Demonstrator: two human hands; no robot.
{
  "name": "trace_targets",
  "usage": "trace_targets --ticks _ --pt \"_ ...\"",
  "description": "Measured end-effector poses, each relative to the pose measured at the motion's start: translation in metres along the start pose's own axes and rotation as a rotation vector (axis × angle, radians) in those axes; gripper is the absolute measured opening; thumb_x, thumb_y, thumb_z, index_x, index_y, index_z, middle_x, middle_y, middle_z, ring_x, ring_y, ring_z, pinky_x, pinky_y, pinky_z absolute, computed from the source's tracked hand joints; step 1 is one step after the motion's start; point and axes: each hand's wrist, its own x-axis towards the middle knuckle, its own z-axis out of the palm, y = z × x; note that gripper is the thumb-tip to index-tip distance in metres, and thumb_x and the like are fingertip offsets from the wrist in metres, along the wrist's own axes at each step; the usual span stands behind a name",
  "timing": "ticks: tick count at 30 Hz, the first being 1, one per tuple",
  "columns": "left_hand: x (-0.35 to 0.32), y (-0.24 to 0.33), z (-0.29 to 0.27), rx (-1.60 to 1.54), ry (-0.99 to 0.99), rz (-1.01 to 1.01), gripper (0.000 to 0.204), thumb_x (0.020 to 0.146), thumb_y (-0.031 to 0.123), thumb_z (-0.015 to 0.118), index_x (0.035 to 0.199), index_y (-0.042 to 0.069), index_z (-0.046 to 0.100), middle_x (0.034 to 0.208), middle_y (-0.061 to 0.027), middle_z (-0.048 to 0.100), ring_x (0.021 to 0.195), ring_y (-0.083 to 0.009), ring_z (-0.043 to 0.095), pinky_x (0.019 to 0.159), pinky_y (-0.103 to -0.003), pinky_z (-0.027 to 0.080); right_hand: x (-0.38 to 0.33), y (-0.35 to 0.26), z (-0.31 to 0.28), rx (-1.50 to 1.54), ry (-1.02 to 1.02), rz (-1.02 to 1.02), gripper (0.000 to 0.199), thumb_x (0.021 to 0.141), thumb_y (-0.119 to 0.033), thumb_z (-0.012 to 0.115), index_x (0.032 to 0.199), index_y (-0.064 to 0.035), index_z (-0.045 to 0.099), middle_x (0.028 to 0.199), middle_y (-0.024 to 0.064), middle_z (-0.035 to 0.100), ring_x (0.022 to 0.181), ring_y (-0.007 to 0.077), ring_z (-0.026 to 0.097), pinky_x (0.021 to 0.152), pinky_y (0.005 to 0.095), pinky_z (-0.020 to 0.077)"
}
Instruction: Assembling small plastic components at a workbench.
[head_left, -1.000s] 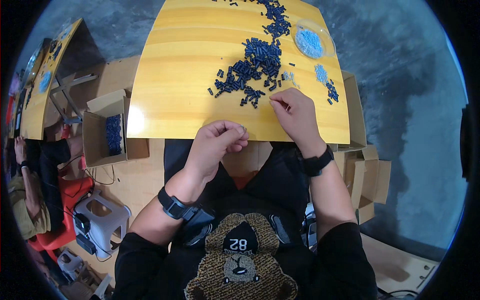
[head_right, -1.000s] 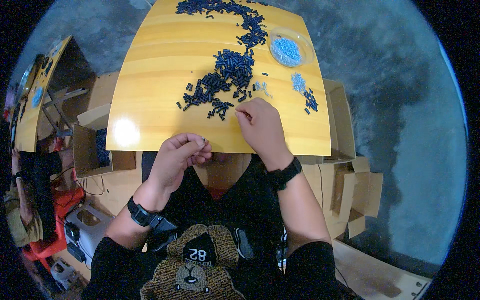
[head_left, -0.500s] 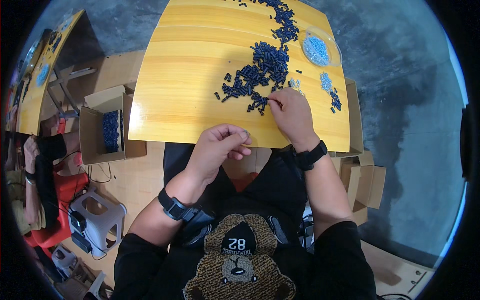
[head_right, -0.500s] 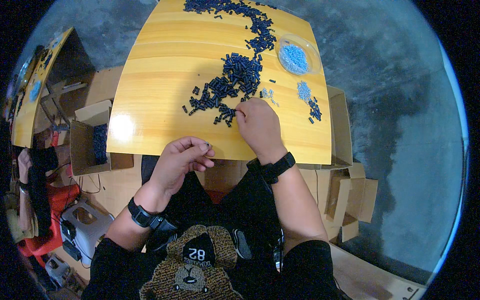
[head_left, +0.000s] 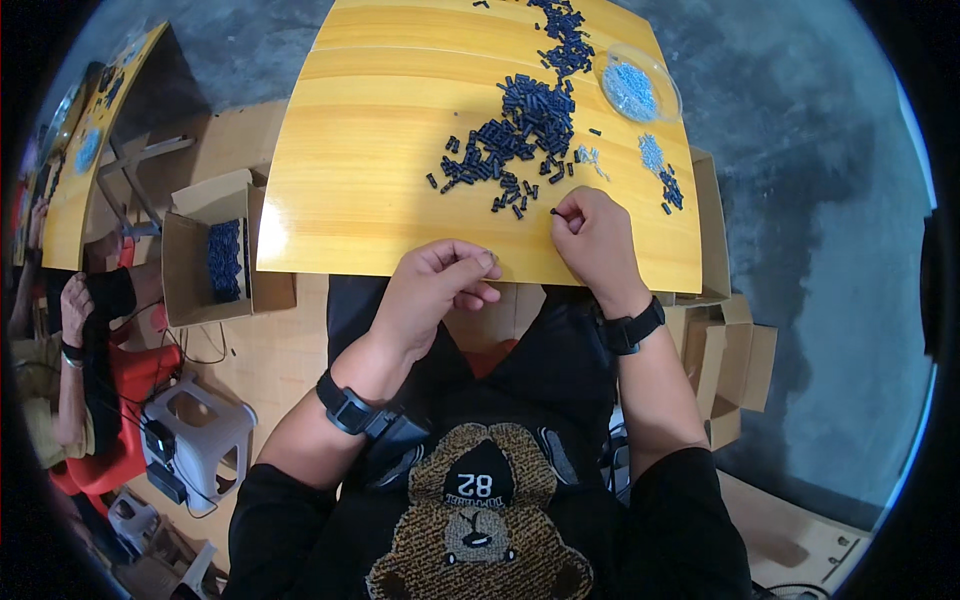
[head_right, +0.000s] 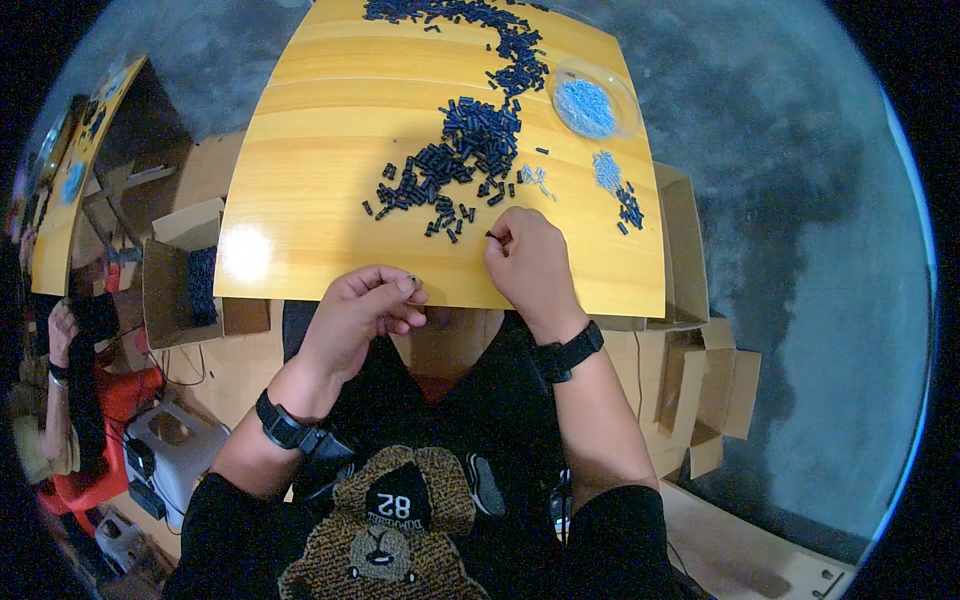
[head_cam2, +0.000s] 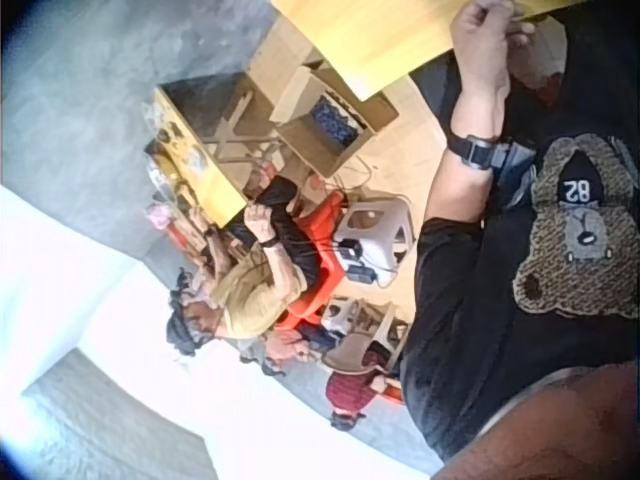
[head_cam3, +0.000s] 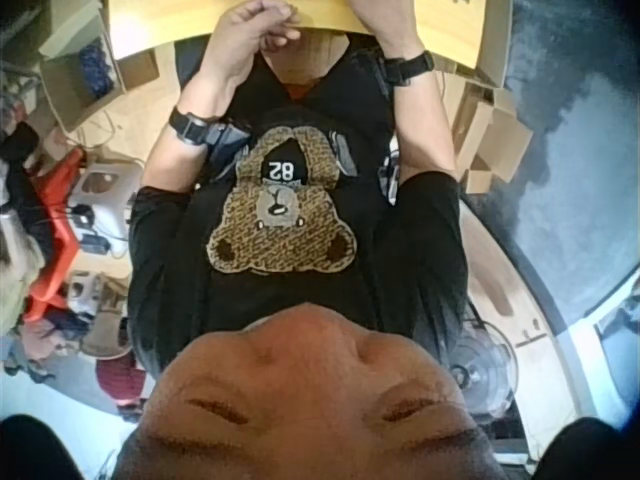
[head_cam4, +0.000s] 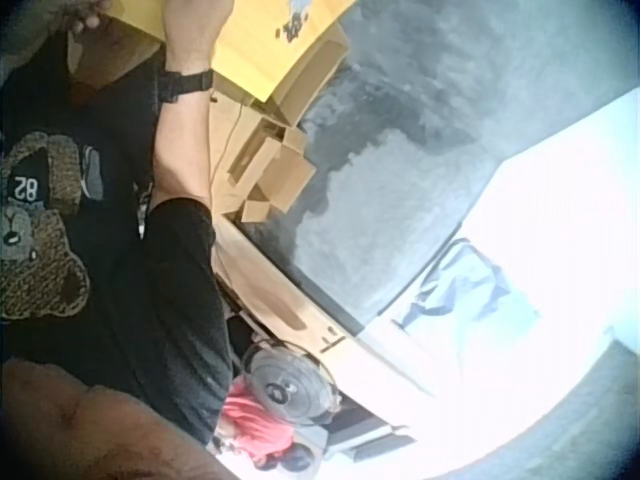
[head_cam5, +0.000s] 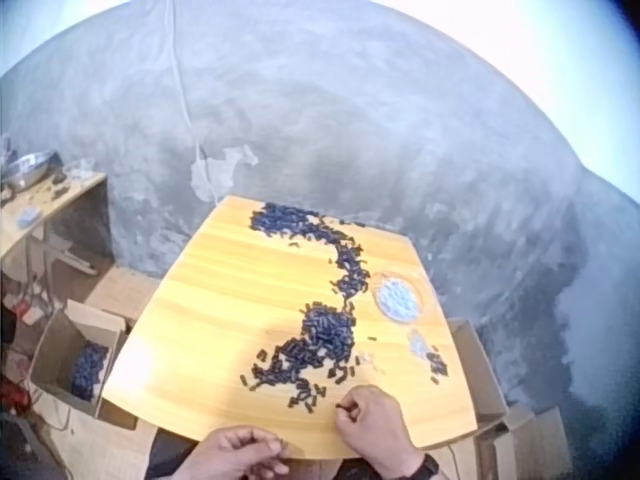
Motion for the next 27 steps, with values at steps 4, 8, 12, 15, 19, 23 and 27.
trace_targets --ticks 4,8,12,15,19,23,27 --pt "-0.001 -0.002 0.002 0.026 -0.005 0.025 0.013 0.085 0.018 0.06 0.09 0.006 0.06 0.084 -0.0047 0.064 0.069 -0.0117 0.061 0.061 -0.022 0.047 -0.005 0.005 -0.002 0.179 0.04 0.099 0.006 0.071 -0.002 0.058 0.076 0.0003 0.057 0.067 0.0119 0.058 0.06 0.0196 0.057 0.056 0.028 0.046" --pt "-0.009 0.003 0.009 0.075 0.013 0.07 0.013 0.086 0.017 0.059 0.091 0.005 0.06 0.085 -0.0045 0.064 0.073 -0.0108 0.061 0.062 -0.021 0.047 -0.012 0.01 -0.007 0.39 -0.001 0.204 0.017 0.074 -0.001 0.06 0.091 0.0006 0.06 0.069 0.0029 0.058 0.061 0.0056 0.054 0.056 0.0202 0.0446" --pt "-0.016 0.005 0.015 0.103 0.01 0.118 0.014 0.086 0.014 0.059 0.095 0.003 0.059 0.085 -0.006 0.064 0.075 -0.0119 0.061 0.065 -0.022 0.048 -0.021 0.0 -0.016 0.658 -0.095 0.281 0.022 0.077 -0.003 0.061 0.098 0.0014 0.059 0.073 0.0013 0.059 0.063 0.005 0.054 0.056 0.0189 0.0446" --pt "-0.02 0.006 0.021 0.126 -0.01 0.148 0.014 0.086 0.011 0.059 0.096 0.001 0.058 0.086 -0.0068 0.064 0.076 -0.0127 0.061 0.066 -0.023 0.048 -0.029 -0.021 -0.025 0.889 -0.16 0.307 0.018 0.08 -0.005 0.062 0.096 0.0018 0.06 0.077 0.0018 0.061 0.064 0.0055 0.055 0.055 0.0178 0.0448" --pt "-0.027 0.005 0.027 0.17 -0.038 0.2 0.015 0.086 0.011 0.058 0.097 0.001 0.058 0.086 -0.0073 0.064 0.076 -0.0133 0.062 0.066 -0.023 0.049 -0.041 -0.034 -0.028 1.059 -0.244 0.275 0.017 0.081 -0.006 0.063 0.096 0.001 0.061 0.078 0.0028 0.062 0.063 0.005 0.055 0.055 0.0172 0.0447" --pt "-0.033 0.004 0.032 0.18 -0.041 0.204 0.015 0.086 0.01 0.058 0.098 0.001 0.058 0.085 -0.0069 0.064 0.076 -0.013 0.062 0.066 -0.023 0.049 -0.053 -0.039 -0.027 1.104 -0.26 0.23 0.015 0.081 -0.007 0.063 0.095 0.0001 0.063 0.078 0.0023 0.062 0.063 0.0045 0.055 0.055 0.0167 0.0439" --pt "-0.038 0.001 0.034 0.164 -0.057 0.198 0.014 0.086 0.011 0.06 0.096 0.001 0.06 0.084 -0.0054 0.064 0.073 -0.0089 0.059 0.065 -0.02 0.047 -0.059 -0.041 -0.027 1.124 -0.247 0.235 0.014 0.082 -0.007 0.063 0.095 -0.0006 0.064 0.078 0.002 0.062 0.063 0.0039 0.054 0.054 0.0165 0.043"
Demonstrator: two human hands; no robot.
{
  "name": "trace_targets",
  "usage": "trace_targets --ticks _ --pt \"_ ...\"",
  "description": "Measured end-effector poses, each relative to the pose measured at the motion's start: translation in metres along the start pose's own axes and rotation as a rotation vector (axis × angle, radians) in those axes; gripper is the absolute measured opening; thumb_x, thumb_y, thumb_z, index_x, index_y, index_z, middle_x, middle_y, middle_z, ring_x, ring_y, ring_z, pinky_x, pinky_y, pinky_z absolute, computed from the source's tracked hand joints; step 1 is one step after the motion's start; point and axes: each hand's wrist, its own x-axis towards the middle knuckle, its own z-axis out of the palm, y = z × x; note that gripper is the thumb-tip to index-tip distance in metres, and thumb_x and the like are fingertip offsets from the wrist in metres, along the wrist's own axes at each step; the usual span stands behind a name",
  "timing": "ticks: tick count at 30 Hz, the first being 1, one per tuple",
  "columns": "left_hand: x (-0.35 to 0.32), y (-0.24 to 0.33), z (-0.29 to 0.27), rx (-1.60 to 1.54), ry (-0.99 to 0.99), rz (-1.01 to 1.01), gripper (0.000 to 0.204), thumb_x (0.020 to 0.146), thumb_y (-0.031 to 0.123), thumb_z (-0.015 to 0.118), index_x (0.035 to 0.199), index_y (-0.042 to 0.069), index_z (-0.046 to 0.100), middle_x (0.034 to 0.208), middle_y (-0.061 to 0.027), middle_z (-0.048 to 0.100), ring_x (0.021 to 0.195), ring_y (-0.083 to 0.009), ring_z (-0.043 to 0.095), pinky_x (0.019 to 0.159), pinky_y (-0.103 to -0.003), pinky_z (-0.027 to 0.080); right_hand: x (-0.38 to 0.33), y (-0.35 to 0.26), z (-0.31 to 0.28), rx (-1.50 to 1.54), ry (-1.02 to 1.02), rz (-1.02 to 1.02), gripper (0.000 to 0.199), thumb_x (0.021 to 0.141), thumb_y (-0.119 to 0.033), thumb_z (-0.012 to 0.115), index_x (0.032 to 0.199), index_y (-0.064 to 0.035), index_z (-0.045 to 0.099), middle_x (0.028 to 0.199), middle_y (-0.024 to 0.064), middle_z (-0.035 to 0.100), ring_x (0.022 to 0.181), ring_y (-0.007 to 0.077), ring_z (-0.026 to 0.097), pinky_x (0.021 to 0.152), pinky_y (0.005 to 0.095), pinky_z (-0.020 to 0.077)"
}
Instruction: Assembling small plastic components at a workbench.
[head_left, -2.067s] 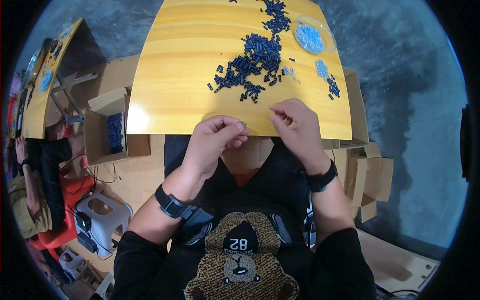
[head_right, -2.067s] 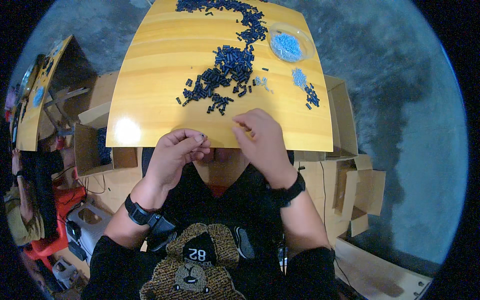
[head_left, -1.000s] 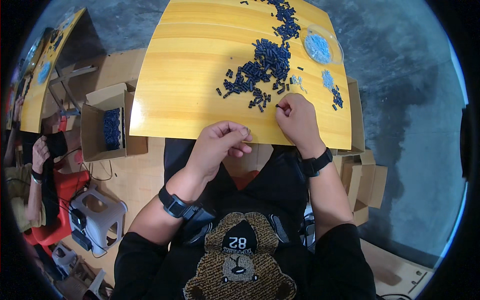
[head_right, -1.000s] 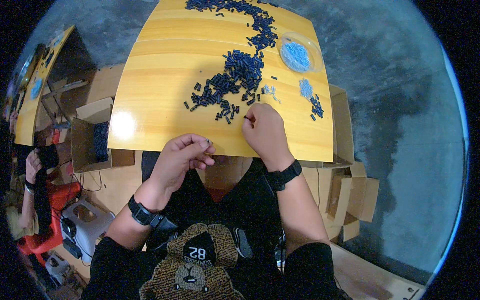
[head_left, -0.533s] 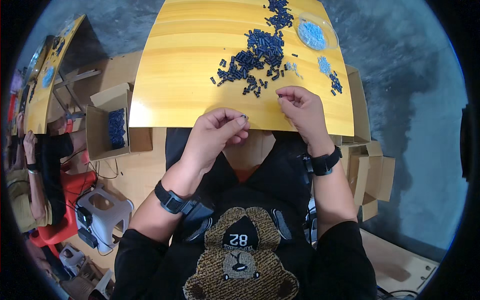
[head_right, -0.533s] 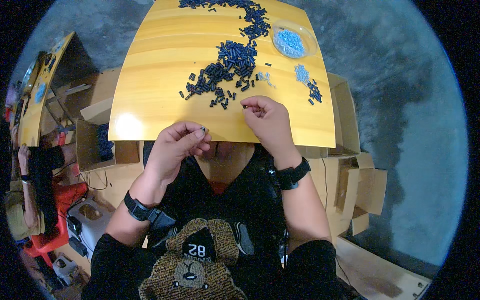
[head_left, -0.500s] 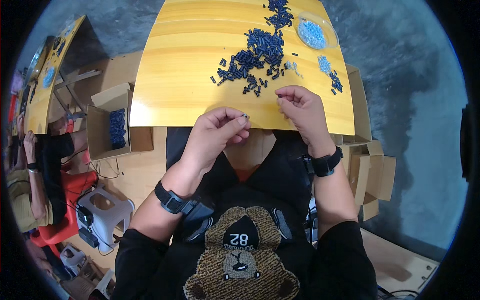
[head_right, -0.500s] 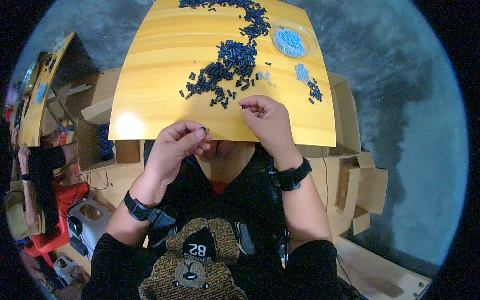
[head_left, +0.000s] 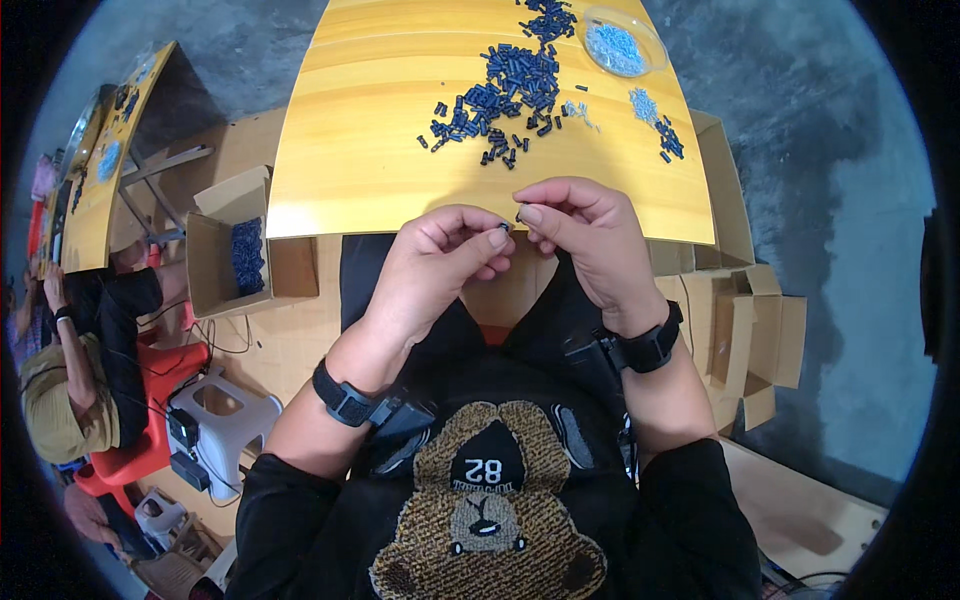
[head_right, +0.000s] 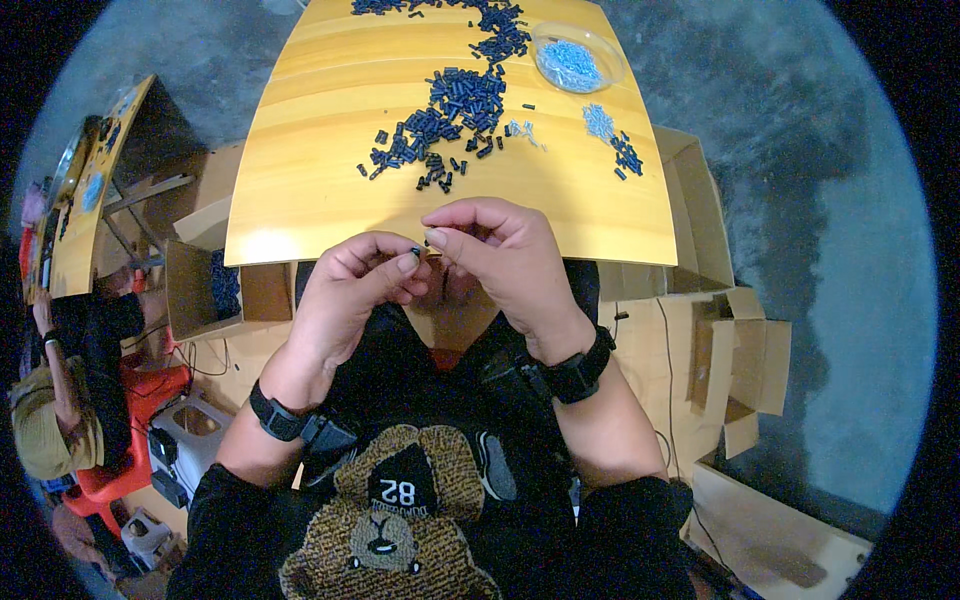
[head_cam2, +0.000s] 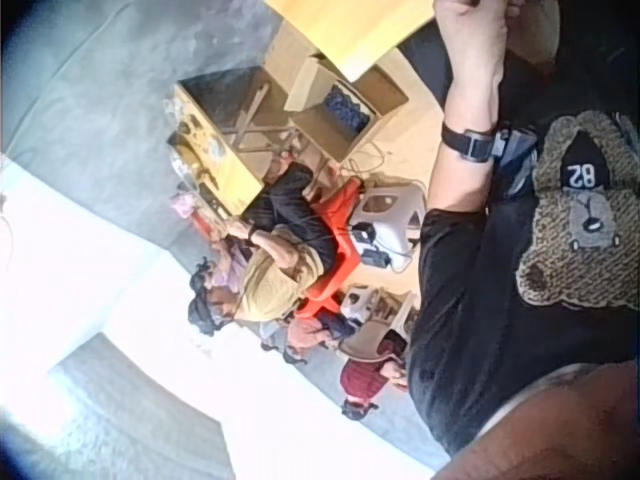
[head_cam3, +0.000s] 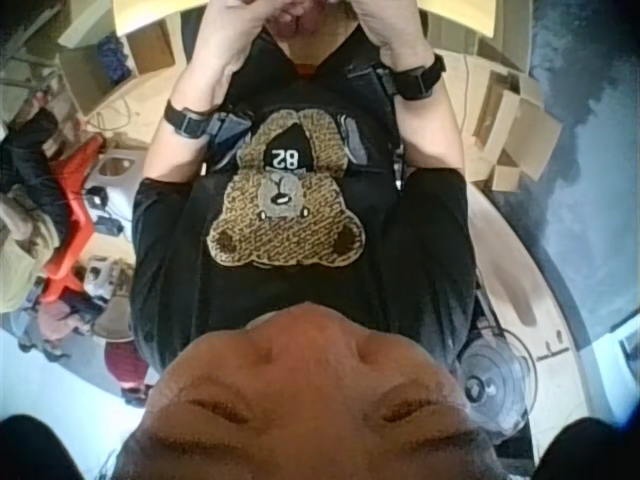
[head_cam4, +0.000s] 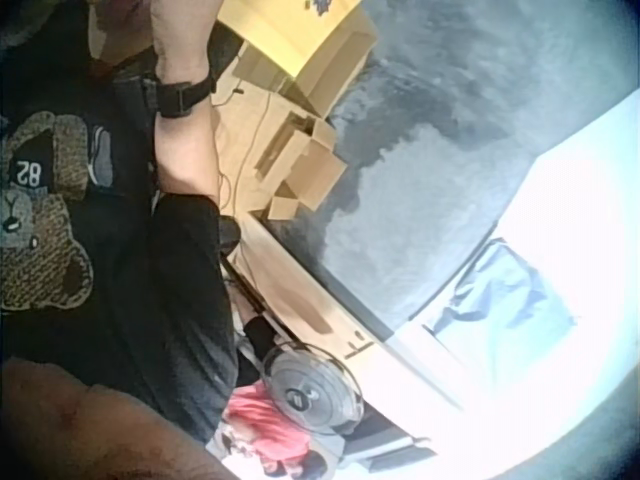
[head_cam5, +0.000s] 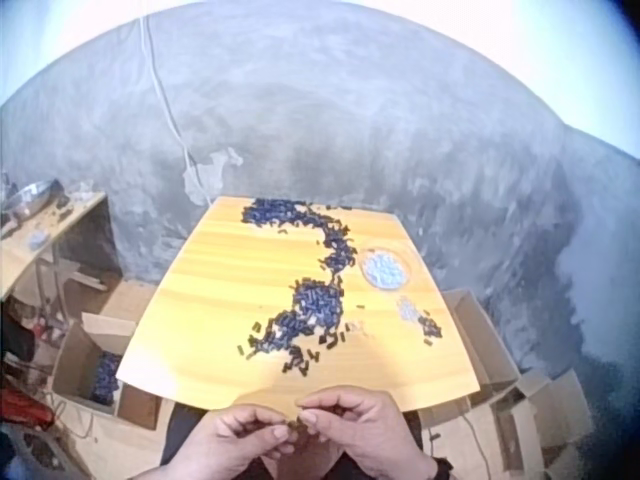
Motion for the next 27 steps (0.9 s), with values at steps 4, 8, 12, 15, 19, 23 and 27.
trace_targets --ticks 4,8,12,15,19,23,27 --pt "-0.004 0.001 0.004 0.028 -0.016 0.006 0.014 0.086 0.011 0.06 0.096 0.001 0.06 0.084 -0.0048 0.064 0.073 -0.0088 0.059 0.066 -0.02 0.047 -0.004 -0.001 0.003 0.006 0.023 -0.025 0.014 0.082 -0.007 0.063 0.094 -0.0011 0.064 0.078 0.0019 0.063 0.063 0.0035 0.053 0.054 0.0163 0.0419" --pt "-0.007 0.0 0.006 0.039 -0.036 0.023 0.014 0.086 0.011 0.059 0.096 0.001 0.06 0.084 -0.0041 0.063 0.073 -0.0084 0.058 0.065 -0.02 0.047 -0.01 0.0 0.003 0.008 0.002 0.002 0.014 0.081 -0.007 0.063 0.094 -0.0018 0.065 0.077 0.0013 0.062 0.061 0.0037 0.053 0.052 0.0166 0.0417" --pt "-0.009 0.0 0.007 0.039 -0.048 0.032 0.015 0.086 0.011 0.059 0.097 0.001 0.061 0.084 -0.0037 0.063 0.073 -0.0081 0.058 0.065 -0.02 0.046 -0.013 0.0 0.003 -0.031 0.009 -0.026 0.014 0.081 -0.008 0.064 0.094 -0.0021 0.066 0.077 0.0012 0.063 0.06 0.004 0.053 0.052 0.0166 0.0418" --pt "-0.01 0.001 0.007 0.028 -0.047 0.033 0.015 0.086 0.011 0.06 0.097 0.001 0.061 0.084 -0.0038 0.063 0.073 -0.0081 0.058 0.065 -0.02 0.047 -0.013 0.001 0.004 -0.021 0.014 -0.055 0.013 0.081 -0.009 0.064 0.093 -0.0022 0.066 0.077 0.0014 0.063 0.06 0.0042 0.054 0.052 0.0165 0.0418" --pt "-0.011 0.001 0.006 0.013 -0.041 0.027 0.015 0.086 0.011 0.06 0.097 0.001 0.061 0.084 -0.004 0.063 0.073 -0.0081 0.058 0.065 -0.02 0.046 -0.014 0.0 0.006 0.022 0.031 -0.045 0.013 0.082 -0.009 0.064 0.093 -0.0021 0.066 0.076 0.0011 0.062 0.061 0.0047 0.054 0.052 0.0167 0.0425" --pt "-0.011 0.002 0.006 0.02 -0.044 0.019 0.014 0.086 0.01 0.06 0.096 0.001 0.061 0.084 -0.0042 0.063 0.074 -0.0083 0.057 0.066 -0.02 0.046 -0.013 0.002 0.005 0.023 0.016 -0.04 0.013 0.081 -0.007 0.064 0.093 -0.002 0.066 0.076 0.0004 0.061 0.061 0.0053 0.055 0.052 0.0175 0.0431" --pt "-0.012 0.0 0.006 0.012 -0.05 0.017 0.014 0.085 0.009 0.06 0.096 0.0 0.062 0.084 -0.0044 0.064 0.074 -0.0083 0.057 0.067 -0.02 0.046 -0.012 0.004 0.004 -0.001 0.01 -0.066 0.013 0.081 -0.007 0.064 0.092 -0.0013 0.066 0.076 0.0005 0.06 0.059 0.0058 0.055 0.051 0.0178 0.043"
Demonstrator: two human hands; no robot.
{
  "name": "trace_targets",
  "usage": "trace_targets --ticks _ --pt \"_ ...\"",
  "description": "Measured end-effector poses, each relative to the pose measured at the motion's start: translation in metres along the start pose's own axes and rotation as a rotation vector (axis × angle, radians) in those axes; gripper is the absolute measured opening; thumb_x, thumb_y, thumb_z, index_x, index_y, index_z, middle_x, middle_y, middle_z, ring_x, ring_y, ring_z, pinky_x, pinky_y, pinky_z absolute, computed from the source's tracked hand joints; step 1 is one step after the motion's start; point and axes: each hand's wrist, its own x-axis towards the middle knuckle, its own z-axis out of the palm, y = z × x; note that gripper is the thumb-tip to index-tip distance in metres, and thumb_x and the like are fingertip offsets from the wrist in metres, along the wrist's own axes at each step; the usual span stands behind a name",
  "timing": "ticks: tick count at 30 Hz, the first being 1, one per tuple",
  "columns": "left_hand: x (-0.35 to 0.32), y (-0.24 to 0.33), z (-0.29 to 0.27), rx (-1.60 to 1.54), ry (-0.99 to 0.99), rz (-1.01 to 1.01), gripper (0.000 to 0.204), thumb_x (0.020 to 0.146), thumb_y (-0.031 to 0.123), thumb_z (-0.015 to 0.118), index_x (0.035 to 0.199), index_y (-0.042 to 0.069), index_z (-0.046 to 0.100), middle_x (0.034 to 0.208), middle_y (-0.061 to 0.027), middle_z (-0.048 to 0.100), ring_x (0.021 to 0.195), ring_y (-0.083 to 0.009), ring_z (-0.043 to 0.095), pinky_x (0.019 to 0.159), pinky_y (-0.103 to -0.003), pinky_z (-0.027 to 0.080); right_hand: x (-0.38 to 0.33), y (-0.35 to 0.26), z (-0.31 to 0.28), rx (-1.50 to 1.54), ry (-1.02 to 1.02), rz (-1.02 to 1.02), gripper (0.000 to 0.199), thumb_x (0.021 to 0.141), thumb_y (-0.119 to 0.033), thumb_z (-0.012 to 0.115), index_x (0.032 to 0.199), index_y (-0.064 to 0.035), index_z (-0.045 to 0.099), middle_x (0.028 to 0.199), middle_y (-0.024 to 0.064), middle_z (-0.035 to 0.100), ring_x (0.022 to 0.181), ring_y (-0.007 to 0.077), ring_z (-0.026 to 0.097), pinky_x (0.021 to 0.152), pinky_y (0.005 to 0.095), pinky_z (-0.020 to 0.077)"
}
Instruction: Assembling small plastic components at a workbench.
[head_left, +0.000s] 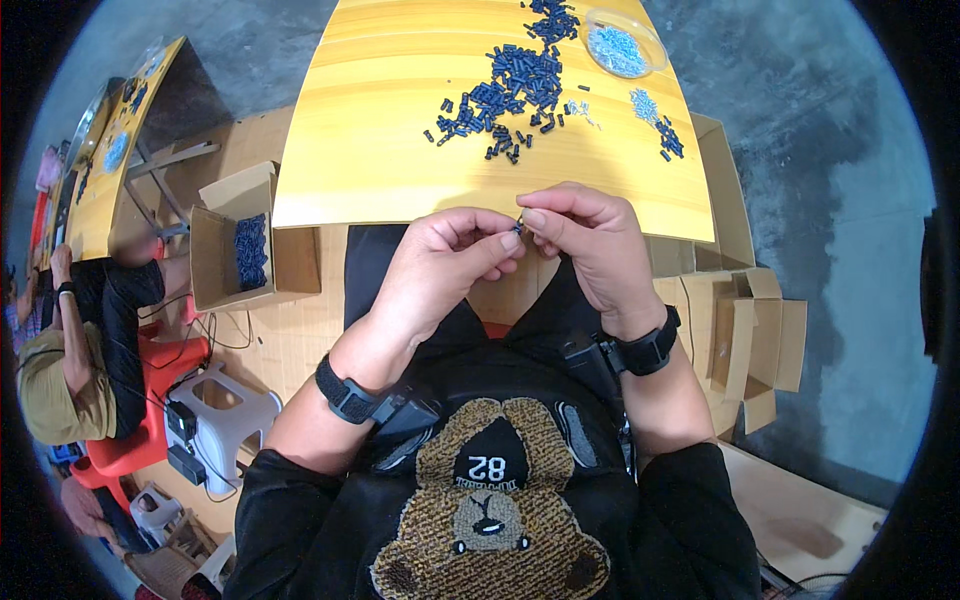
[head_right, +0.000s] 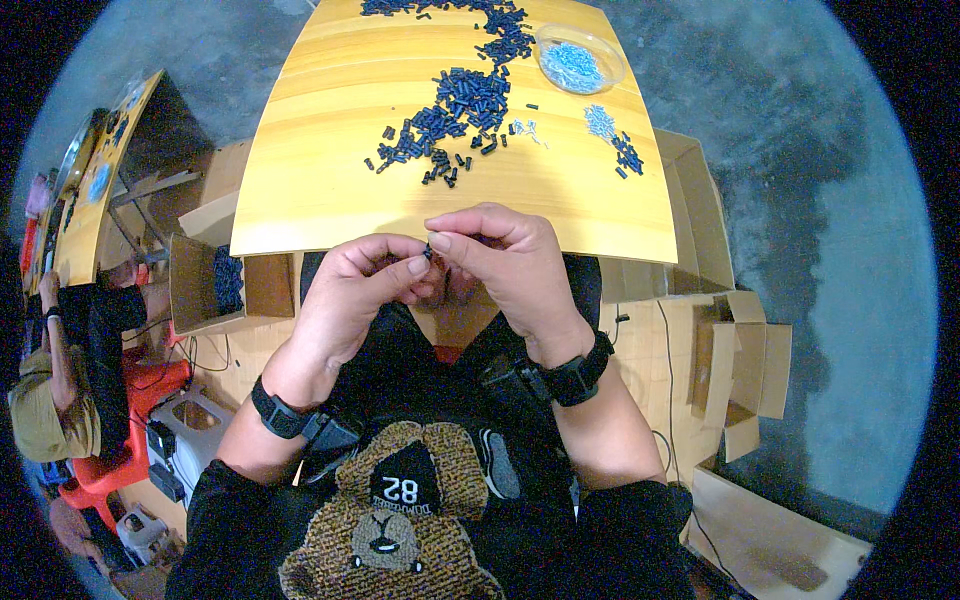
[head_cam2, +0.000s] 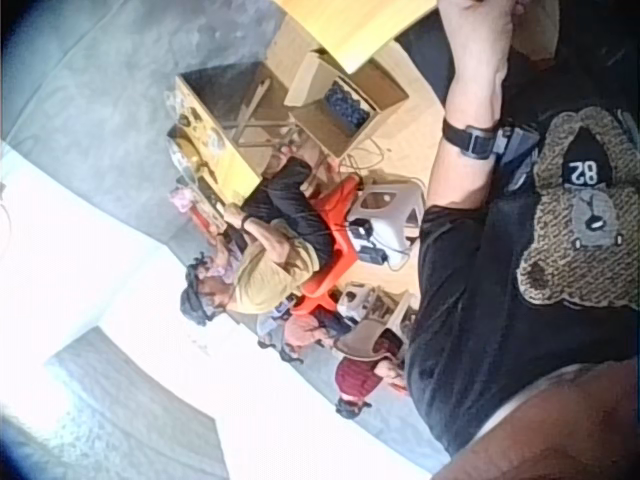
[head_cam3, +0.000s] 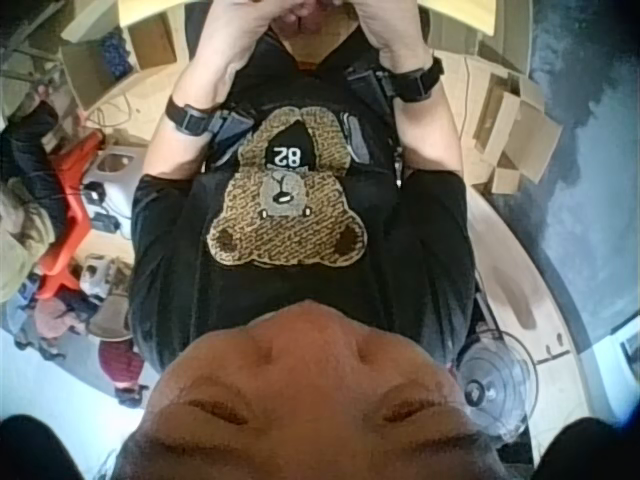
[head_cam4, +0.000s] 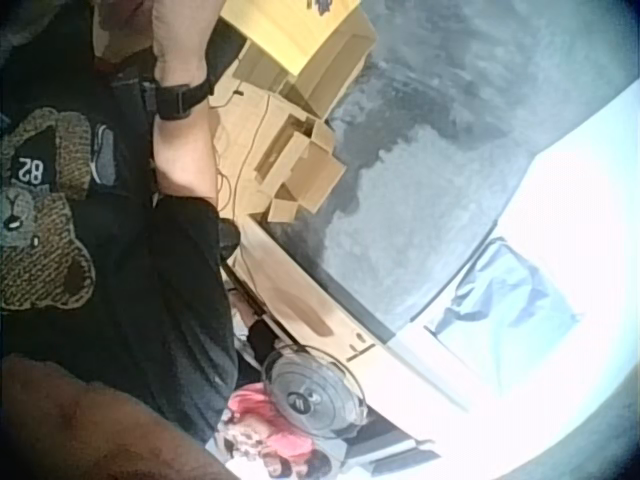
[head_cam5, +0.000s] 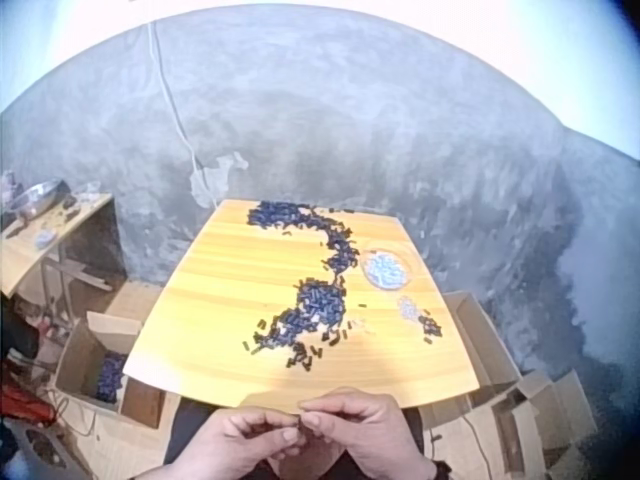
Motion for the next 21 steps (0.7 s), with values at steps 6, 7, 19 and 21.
trace_targets --ticks 6,7,19,21 --pt "-0.0002 0.0002 -0.0002 -0.037 -0.014 -0.025 0.014 0.085 0.009 0.06 0.096 0.0 0.062 0.084 -0.0048 0.064 0.074 -0.0084 0.057 0.067 -0.02 0.046 -0.0006 -0.0002 0.0002 -0.024 -0.011 -0.014 0.012 0.08 -0.005 0.064 0.09 0.0008 0.067 0.076 0.0022 0.058 0.058 0.0074 0.055 0.051 0.0187 0.0435" --pt "-0.0004 0.0004 -0.0001 -0.038 -0.013 -0.025 0.014 0.085 0.009 0.06 0.096 0.0 0.062 0.084 -0.0048 0.064 0.074 -0.0084 0.057 0.067 -0.02 0.046 -0.0007 -0.0007 0.0012 -0.022 -0.001 -0.023 0.012 0.08 -0.005 0.064 0.091 0.0009 0.066 0.077 0.0024 0.058 0.058 0.0078 0.055 0.051 0.0189 0.0436" --pt "0.0004 0.0008 -0.0015 -0.074 -0.014 -0.028 0.014 0.085 0.01 0.06 0.096 0.001 0.061 0.083 -0.0039 0.063 0.072 -0.0083 0.057 0.066 -0.02 0.045 0.0006 -0.0002 0.002 -0.001 0.005 -0.025 0.012 0.08 -0.004 0.064 0.09 0.0009 0.066 0.078 0.0029 0.057 0.059 0.0083 0.055 0.051 0.0186 0.0437" --pt "0.0006 0.0007 -0.0013 -0.08 -0.011 -0.031 0.014 0.085 0.009 0.061 0.096 0.001 0.061 0.083 -0.0037 0.063 0.073 -0.0083 0.057 0.066 -0.02 0.046 0.0013 0.0009 0.0017 -0.002 0.0 -0.032 0.012 0.08 -0.004 0.064 0.09 0.0009 0.066 0.079 0.0029 0.057 0.059 0.0083 0.055 0.051 0.0185 0.0436"
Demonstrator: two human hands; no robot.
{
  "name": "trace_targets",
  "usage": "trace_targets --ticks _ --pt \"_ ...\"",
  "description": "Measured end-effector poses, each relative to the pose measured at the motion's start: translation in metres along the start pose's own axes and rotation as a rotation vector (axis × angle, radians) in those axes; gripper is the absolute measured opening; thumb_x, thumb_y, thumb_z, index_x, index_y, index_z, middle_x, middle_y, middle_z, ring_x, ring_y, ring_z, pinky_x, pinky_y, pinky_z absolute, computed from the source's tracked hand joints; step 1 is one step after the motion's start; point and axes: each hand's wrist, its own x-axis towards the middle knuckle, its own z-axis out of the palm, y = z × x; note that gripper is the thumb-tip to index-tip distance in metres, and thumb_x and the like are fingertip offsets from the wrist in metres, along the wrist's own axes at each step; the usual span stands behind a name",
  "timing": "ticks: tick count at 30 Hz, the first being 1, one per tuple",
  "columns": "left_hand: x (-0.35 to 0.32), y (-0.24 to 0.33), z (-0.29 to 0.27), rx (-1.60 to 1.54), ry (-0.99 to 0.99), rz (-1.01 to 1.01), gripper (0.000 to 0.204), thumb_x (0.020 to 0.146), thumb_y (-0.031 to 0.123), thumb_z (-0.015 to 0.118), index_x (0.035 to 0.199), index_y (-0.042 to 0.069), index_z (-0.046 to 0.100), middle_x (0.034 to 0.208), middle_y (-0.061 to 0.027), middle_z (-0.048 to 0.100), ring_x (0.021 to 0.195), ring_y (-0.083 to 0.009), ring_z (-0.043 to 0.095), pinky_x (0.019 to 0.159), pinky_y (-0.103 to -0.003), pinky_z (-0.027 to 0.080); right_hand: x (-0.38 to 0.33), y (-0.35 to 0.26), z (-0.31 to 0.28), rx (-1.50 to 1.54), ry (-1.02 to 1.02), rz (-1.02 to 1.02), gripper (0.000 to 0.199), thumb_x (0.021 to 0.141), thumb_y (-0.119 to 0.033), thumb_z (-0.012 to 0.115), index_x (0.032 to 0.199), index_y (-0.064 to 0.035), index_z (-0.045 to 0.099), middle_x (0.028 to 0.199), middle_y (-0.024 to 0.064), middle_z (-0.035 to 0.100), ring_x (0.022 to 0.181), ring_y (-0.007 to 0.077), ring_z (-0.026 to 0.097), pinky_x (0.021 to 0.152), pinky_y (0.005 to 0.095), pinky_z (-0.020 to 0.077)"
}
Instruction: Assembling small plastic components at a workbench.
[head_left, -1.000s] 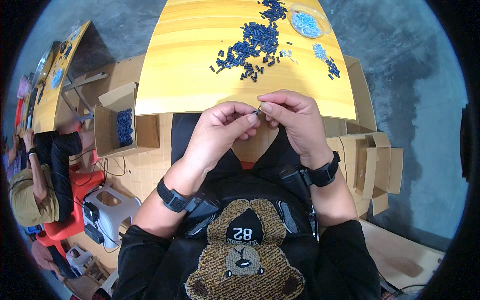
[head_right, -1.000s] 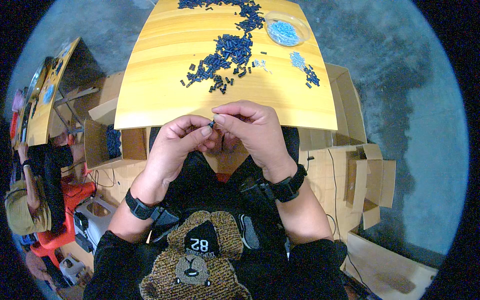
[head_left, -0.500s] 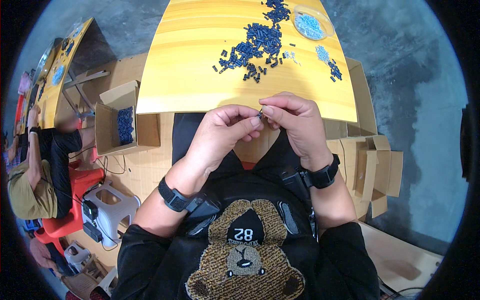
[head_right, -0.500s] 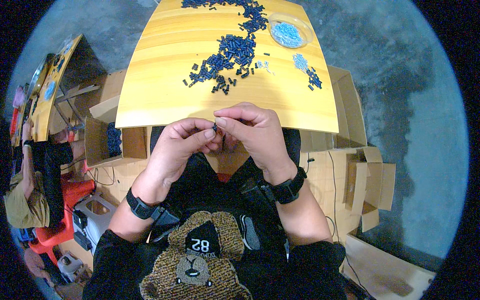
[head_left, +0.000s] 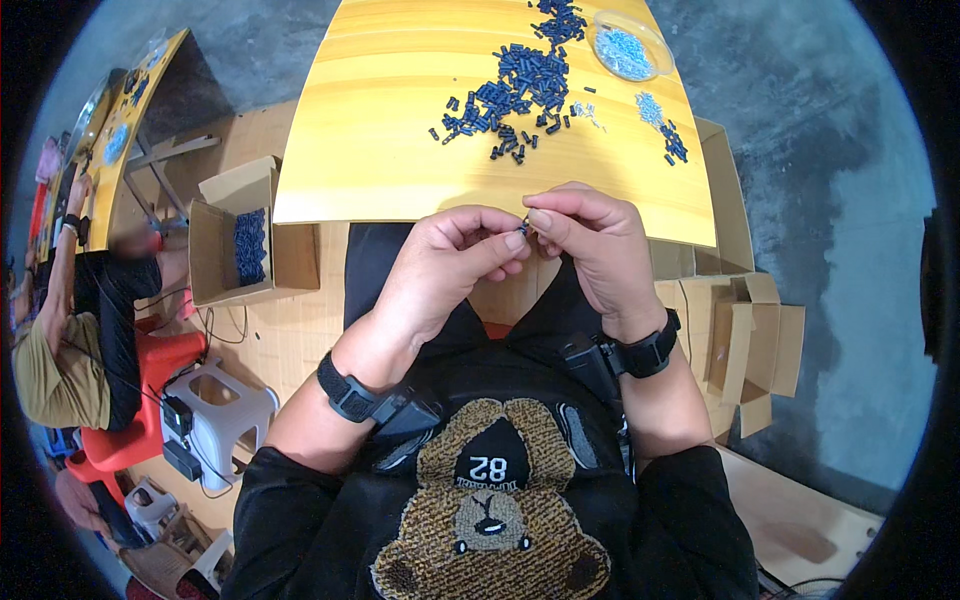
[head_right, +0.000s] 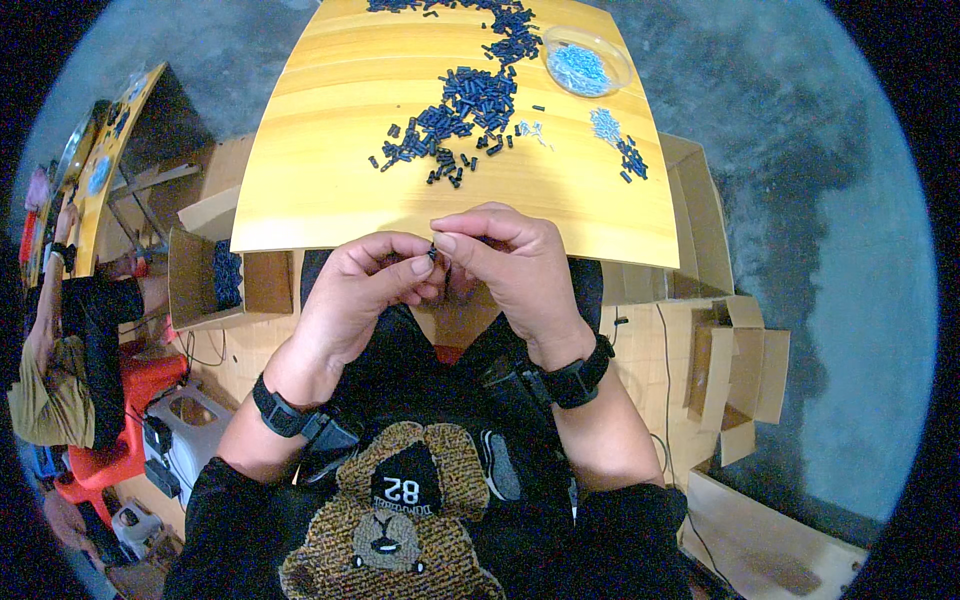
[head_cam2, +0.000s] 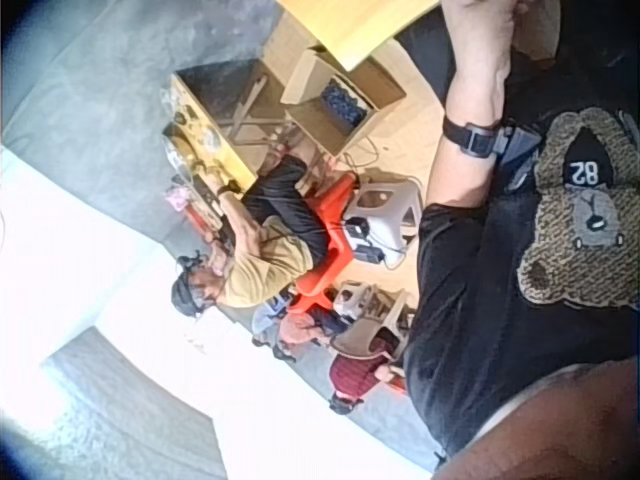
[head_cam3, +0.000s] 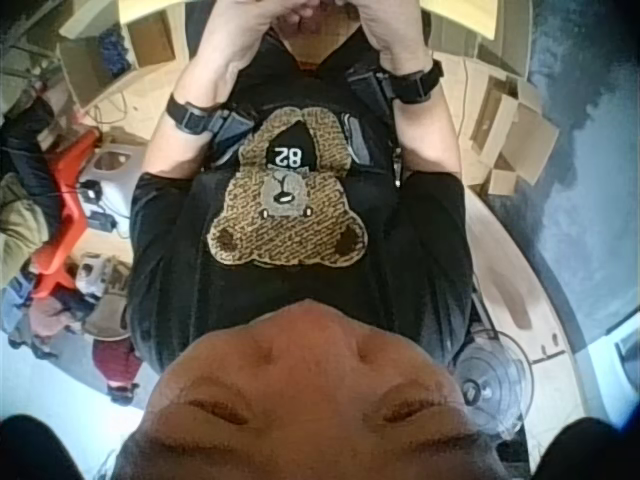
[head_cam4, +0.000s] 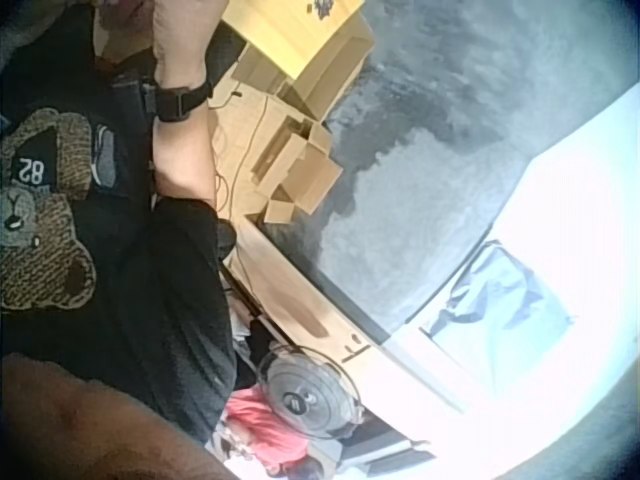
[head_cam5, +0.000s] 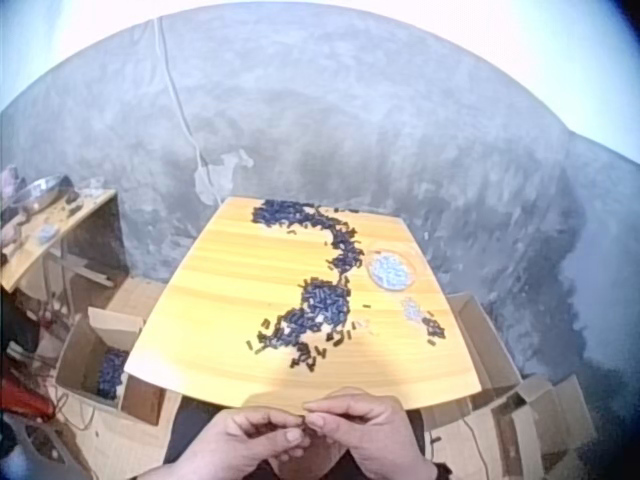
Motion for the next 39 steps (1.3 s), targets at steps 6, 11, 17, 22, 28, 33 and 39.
trace_targets --ticks 6,11,17,22,28,33,39 --pt "0.001 -0.003 -0.001 0.012 -0.008 0.036 0.016 0.084 0.01 0.061 0.097 0.0 0.062 0.083 -0.0067 0.064 0.072 -0.0122 0.06 0.065 -0.022 0.047 0.0 -0.001 0.0 -0.014 -0.015 -0.016 0.011 0.08 -0.003 0.063 0.089 0.0014 0.066 0.079 0.0033 0.057 0.062 0.0086 0.056 0.054 0.0191 0.0449" --pt "0.0 -0.003 0.001 0.019 0.013 0.052 0.018 0.083 0.009 0.063 0.098 0.0 0.063 0.082 -0.0064 0.065 0.072 -0.0117 0.06 0.066 -0.023 0.048 -0.001 -0.008 -0.002 0.038 -0.054 0.003 0.011 0.08 -0.002 0.063 0.09 0.0019 0.064 0.081 0.0036 0.058 0.065 0.0093 0.057 0.058 0.0198 0.0463" --pt "-0.001 -0.002 0.003 0.066 0.003 0.091 0.018 0.083 0.009 0.063 0.098 -0.001 0.064 0.081 -0.0048 0.065 0.071 -0.0085 0.058 0.066 -0.02 0.047 -0.002 -0.019 -0.003 -0.038 -0.079 0.046 0.011 0.079 -0.003 0.065 0.089 0.0012 0.063 0.082 0.0031 0.06 0.072 0.0088 0.058 0.066 0.0209 0.0478" --pt "-0.003 0.001 0.004 0.108 0.001 0.113 0.018 0.084 0.009 0.061 0.098 -0.002 0.064 0.082 -0.0041 0.065 0.071 -0.0065 0.056 0.066 -0.019 0.046 -0.004 -0.03 -0.002 -0.179 -0.075 0.06 0.011 0.079 -0.004 0.065 0.089 0.0012 0.063 0.082 0.0029 0.061 0.074 0.0088 0.058 0.068 0.0213 0.0479" --pt "-0.005 0.004 0.004 0.148 -0.005 0.125 0.02 0.085 0.009 0.06 0.099 -0.003 0.063 0.084 -0.006 0.066 0.075 -0.0078 0.059 0.068 -0.02 0.046 -0.002 -0.033 -0.005 -0.356 -0.109 -0.041 0.01 0.078 -0.004 0.065 0.087 0.001 0.063 0.08 0.0027 0.059 0.073 0.0089 0.057 0.065 0.0208 0.0456" --pt "-0.007 0.004 0.004 0.081 -0.002 0.135 0.021 0.082 0.012 0.065 0.099 0.001 0.065 0.083 -0.0033 0.065 0.072 -0.0078 0.058 0.066 -0.02 0.046 -0.002 -0.036 -0.004 -0.414 -0.106 -0.062 0.01 0.078 -0.006 0.065 0.086 0.0004 0.063 0.079 0.0026 0.058 0.072 0.0088 0.056 0.063 0.0206 0.0444" --pt "-0.007 0.004 0.002 0.099 -0.014 0.143 0.02 0.083 0.012 0.064 0.099 0.0 0.064 0.084 -0.0035 0.065 0.073 -0.008 0.058 0.066 -0.02 0.046 -0.002 -0.034 -0.003 -0.462 -0.16 -0.089 0.009 0.078 -0.007 0.065 0.084 -0.0005 0.063 0.078 0.0027 0.057 0.07 0.0083 0.054 0.061 0.02 0.0425"
